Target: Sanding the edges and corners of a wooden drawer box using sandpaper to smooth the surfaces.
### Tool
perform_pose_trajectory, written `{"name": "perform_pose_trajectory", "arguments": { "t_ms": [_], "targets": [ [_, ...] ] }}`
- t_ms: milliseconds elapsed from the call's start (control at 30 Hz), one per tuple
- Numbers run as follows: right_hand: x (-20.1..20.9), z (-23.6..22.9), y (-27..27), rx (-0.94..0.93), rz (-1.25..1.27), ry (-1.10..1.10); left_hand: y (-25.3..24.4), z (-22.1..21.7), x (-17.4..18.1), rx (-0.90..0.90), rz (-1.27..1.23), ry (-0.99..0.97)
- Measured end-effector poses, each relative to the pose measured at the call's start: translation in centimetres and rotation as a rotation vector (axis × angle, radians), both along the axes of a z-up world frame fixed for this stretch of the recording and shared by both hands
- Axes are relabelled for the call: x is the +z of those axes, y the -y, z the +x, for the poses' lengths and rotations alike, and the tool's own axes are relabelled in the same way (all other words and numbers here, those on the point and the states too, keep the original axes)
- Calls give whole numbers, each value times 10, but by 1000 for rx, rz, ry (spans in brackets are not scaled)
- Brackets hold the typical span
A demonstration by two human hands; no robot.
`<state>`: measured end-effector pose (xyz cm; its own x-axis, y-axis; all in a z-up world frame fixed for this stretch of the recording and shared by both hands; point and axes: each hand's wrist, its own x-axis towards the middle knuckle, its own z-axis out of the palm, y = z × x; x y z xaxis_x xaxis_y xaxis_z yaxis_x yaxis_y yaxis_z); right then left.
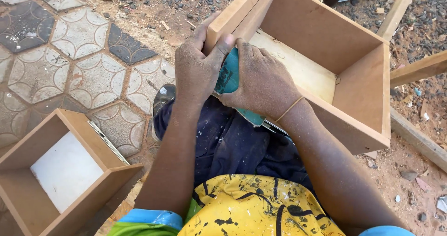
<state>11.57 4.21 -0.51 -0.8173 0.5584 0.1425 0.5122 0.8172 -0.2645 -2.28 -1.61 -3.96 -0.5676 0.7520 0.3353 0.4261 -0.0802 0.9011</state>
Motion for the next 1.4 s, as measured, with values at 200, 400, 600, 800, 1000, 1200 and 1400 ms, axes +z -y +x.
{"name": "perform_pose_trajectory", "arguments": {
  "t_ms": [200,400,600,800,1000,1200,1400],
  "targets": [
    [18,46,8,-117,-197,166,-1,8,6,57,-45,-67],
    [29,158,23,-374,-228,349,-8,9,-3,58,-69,33],
    [32,132,34,-403,-243,302,-5,3,-7,8,-81,76],
    [-5,32,17,-52,116,107,-1,5,-6,22,-148,60],
    [13,50,17,-24,-43,114,0,13,-4,63,-219,45],
    [24,123,23,-114,-186,206,2,15,-1,84,-207,18],
    [36,171,32,-321,-390,49,4,27,-6,219,33,-285]
  ]
}}
